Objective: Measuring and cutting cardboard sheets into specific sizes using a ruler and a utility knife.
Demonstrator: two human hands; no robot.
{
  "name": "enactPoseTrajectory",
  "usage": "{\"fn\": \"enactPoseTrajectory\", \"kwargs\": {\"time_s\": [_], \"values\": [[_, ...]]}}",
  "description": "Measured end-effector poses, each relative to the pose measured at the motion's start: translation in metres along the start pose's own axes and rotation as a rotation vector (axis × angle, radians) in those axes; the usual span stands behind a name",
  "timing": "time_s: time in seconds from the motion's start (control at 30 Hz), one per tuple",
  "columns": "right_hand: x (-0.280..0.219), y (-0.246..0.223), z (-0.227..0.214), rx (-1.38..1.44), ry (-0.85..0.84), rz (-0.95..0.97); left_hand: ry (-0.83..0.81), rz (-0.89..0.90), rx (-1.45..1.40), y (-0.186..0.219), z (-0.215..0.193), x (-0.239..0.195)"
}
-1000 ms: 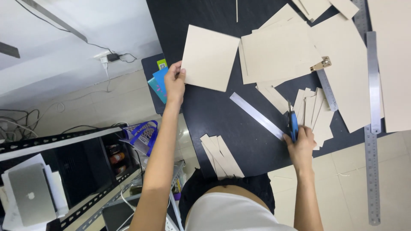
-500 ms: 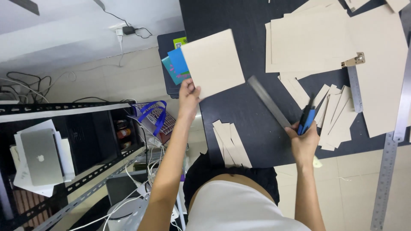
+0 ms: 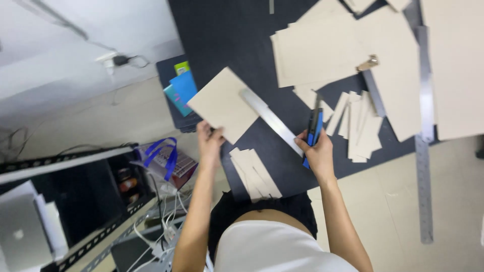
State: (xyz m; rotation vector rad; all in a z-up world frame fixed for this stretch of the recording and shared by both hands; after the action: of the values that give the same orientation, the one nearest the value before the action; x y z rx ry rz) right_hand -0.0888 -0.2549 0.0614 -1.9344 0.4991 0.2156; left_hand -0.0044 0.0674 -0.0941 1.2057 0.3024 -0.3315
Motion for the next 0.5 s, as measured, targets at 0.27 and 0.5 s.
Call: {"fn": "enactPoseTrajectory", "kwargs": {"time_s": [0.27, 0.5], "values": [[0.017, 0.052, -0.073, -0.504, 0.131, 0.106, -0.034, 0.113, 0.268, 0.063, -0.004, 0.001], [0.063, 0.090, -0.182, -0.717, 0.608, 0.036, -0.067, 0.009, 0.414, 0.100, 0.014, -0.008]]}}
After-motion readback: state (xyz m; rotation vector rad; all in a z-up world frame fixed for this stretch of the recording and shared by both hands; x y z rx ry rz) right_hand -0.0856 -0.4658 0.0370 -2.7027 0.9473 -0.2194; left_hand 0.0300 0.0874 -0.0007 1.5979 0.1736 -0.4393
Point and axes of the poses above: each hand's wrist, its own x-axis towards the middle knuckle, its own z-axis out of the palm, y = z × x, the point moved 7 cm from there along x, towards the middle knuckle, and after that the axes turned 15 degrees about -y, right-handed, at the moved point
